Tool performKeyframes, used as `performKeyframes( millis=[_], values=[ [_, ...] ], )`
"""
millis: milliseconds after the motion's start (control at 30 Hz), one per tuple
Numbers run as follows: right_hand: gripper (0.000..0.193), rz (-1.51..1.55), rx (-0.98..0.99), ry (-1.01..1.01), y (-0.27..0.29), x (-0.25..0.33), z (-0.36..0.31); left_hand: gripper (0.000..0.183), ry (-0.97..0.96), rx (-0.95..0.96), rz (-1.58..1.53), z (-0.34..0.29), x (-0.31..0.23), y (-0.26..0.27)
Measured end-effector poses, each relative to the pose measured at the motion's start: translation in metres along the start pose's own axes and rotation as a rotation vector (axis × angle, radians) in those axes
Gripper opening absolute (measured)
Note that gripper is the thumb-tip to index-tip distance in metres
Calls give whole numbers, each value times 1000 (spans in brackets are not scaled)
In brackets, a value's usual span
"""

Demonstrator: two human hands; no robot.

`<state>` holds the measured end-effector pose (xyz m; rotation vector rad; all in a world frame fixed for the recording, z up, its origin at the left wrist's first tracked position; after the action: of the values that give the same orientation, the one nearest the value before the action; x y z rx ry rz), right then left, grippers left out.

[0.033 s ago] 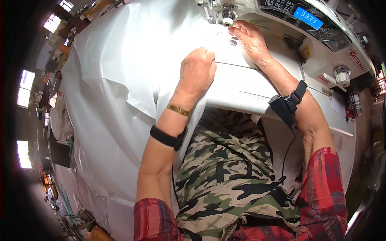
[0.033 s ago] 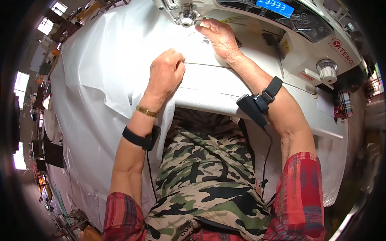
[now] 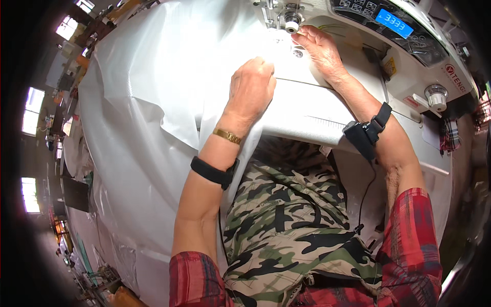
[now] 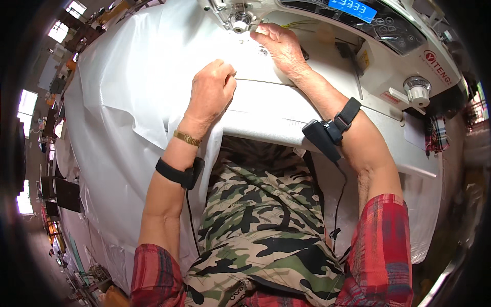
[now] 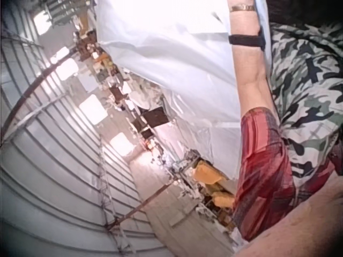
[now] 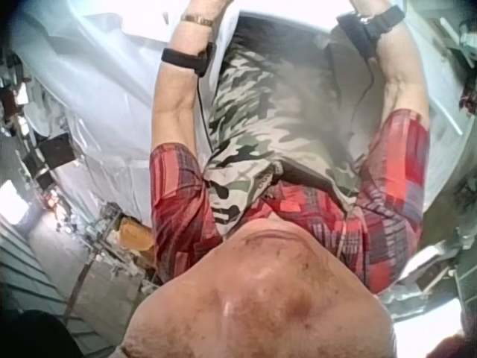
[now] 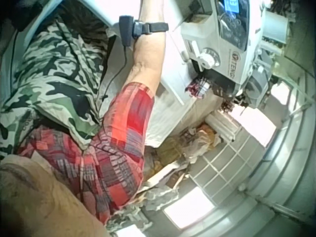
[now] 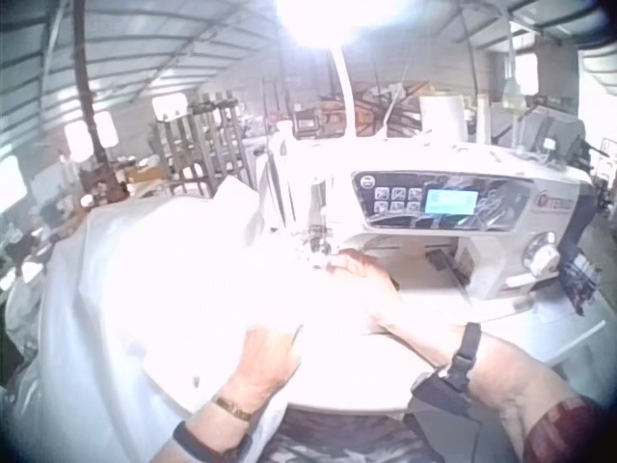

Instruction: Sewing and joining large white plastic sheets and film using an industrial sewing machine in a factory setting.

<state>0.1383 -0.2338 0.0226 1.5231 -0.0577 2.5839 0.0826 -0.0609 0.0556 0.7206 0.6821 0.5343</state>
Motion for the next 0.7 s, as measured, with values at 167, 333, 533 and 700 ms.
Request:
performKeyframes(
  millis=[167,333,533,700],
  values=[
    [63,-94,131,-16,-2,-4,-5,2,36,9,10,16,17,-7],
    [44,-1,16,42,-1,1,-11,2,20,-55,52,28,39,-10],
    [28,-305,-112,85,57,5,-1,4,14,-67,117,48,48,-23],
    [40,-1167,3,-4,59,47,-12,11,118,-115,227,49,71,-18]
  ],
)
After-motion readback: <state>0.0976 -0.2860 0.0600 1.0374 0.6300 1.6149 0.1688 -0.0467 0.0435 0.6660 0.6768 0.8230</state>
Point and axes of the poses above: each hand's wrist, its own z-axis towards the middle knuckle, its own y-axis out of the back of the hand, x = y × z, the point moved 9 cm from there along z, towards the middle knuckle, and after that the axes turned 9 degrees about y, right-handed, at the moved point
